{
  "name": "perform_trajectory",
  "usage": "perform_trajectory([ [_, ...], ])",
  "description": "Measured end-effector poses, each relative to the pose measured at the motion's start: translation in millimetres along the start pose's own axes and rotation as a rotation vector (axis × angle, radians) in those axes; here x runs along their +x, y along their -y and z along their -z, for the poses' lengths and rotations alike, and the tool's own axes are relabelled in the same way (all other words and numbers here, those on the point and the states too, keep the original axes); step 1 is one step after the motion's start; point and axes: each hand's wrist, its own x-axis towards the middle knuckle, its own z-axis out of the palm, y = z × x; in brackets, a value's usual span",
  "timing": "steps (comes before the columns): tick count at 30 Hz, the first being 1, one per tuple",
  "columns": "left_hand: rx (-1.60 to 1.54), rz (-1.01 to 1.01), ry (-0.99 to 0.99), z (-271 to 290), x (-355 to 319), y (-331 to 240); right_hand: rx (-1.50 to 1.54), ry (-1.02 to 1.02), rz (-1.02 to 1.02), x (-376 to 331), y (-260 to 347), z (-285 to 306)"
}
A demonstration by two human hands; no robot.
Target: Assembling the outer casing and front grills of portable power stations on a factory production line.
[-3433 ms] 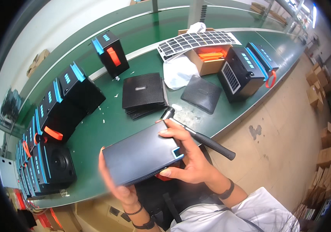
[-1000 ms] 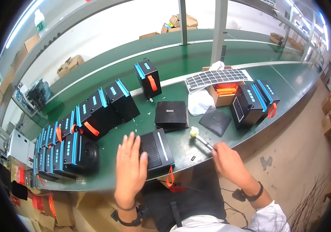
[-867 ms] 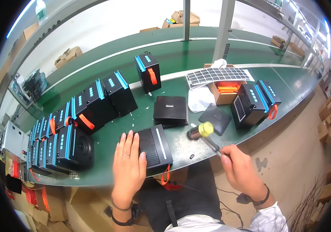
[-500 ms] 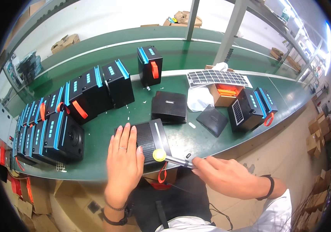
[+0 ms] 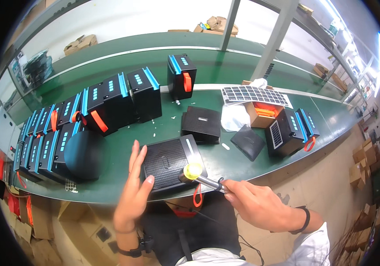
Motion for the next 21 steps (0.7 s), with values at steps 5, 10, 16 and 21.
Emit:
perform_trajectory([
  [5,-0.206,-0.023,0.010,8,-10,26,0.037,-0.003,0.058,16,21,12],
  [10,-0.346,-0.008,0.007,10,-5,43,0.086,-0.049,0.151,32,33,-3],
  [16,-0.327,-0.036,0.001,11,-8,52,-0.094,0.241,0.170,47,39,-2],
  [21,-0.335,-0.041,-0.005,14,-6,48,-0.093,0.051,0.214,47,37,-15],
])
